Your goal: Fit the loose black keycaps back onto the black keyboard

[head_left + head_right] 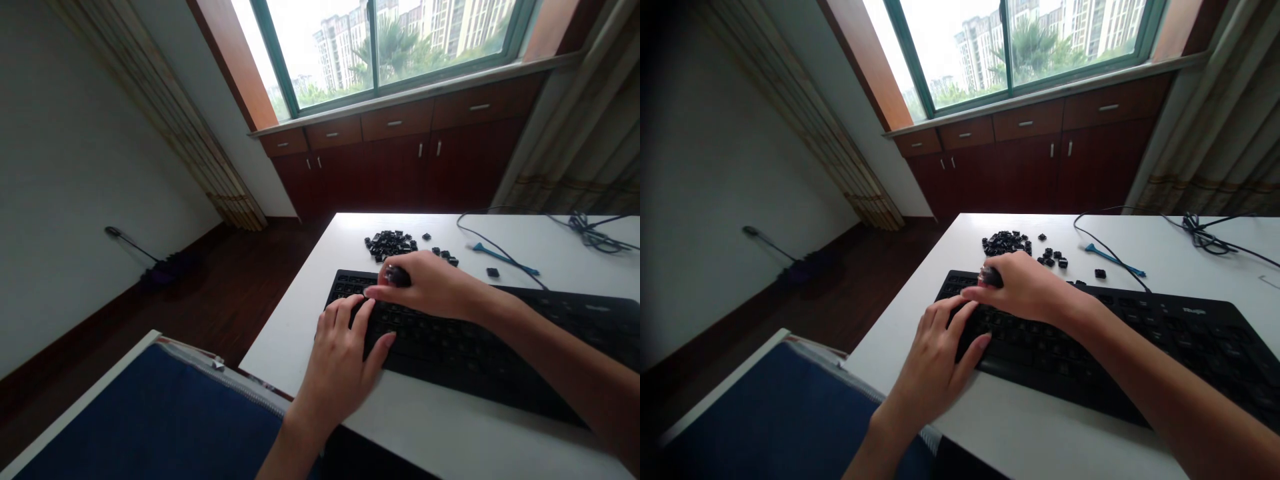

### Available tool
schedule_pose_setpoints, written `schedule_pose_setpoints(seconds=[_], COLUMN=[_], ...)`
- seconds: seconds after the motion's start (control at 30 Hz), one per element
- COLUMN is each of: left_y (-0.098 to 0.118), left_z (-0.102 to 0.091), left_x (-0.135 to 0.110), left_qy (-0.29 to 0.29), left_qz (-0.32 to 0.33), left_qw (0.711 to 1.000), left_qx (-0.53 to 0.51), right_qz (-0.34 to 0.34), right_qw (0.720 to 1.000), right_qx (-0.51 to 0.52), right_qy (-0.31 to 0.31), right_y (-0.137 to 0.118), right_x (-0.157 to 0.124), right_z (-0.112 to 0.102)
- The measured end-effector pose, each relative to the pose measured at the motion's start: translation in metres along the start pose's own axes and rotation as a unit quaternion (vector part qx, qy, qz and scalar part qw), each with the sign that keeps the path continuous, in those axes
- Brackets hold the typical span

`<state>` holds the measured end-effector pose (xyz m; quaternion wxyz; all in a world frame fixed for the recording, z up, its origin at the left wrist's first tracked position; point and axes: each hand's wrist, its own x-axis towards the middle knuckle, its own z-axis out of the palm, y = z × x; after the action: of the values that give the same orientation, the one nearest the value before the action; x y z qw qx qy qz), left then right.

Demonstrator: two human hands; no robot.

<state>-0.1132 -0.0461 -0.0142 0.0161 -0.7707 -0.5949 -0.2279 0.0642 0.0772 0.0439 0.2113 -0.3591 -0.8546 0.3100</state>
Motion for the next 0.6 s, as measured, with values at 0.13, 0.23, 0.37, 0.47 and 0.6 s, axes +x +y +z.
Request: schedule_pose_setpoints(seconds=[0.13,0.23,0.37,0.47,0.6], left_y=[-0.001,-0.001,-0.001,-0.001,0.000], left_z=[0.003,0.004,0.003,0.004,0.004], left_x=[-0.001,-0.001,-0.002,-0.001,-0.002], left_qy=[0.012,0.021,0.030,0.029,0.028], left_qz=[-0.004,-0.010,-0.022,-0.023,-0.026], left_qw=[1.000,1.000,0.999,0.999,0.999], left_qx=[-0.002,0.003,0.025,0.023,0.023], right_qz=[0.022,-0.009,-0.127,-0.097,-0.068], right_qw=[0.955,0.902,0.867,0.879,0.862], right_qx=[0.269,0.389,0.433,0.428,0.457], right_qy=[0.126,0.188,0.211,0.187,0.207], right_y=[-0.012,-0.029,-0.043,-0.037,-0.031], right_x=[0.010,0.018,0.022,0.026,0.032], right_z=[0.004,0.014,0.033,0.047,0.052])
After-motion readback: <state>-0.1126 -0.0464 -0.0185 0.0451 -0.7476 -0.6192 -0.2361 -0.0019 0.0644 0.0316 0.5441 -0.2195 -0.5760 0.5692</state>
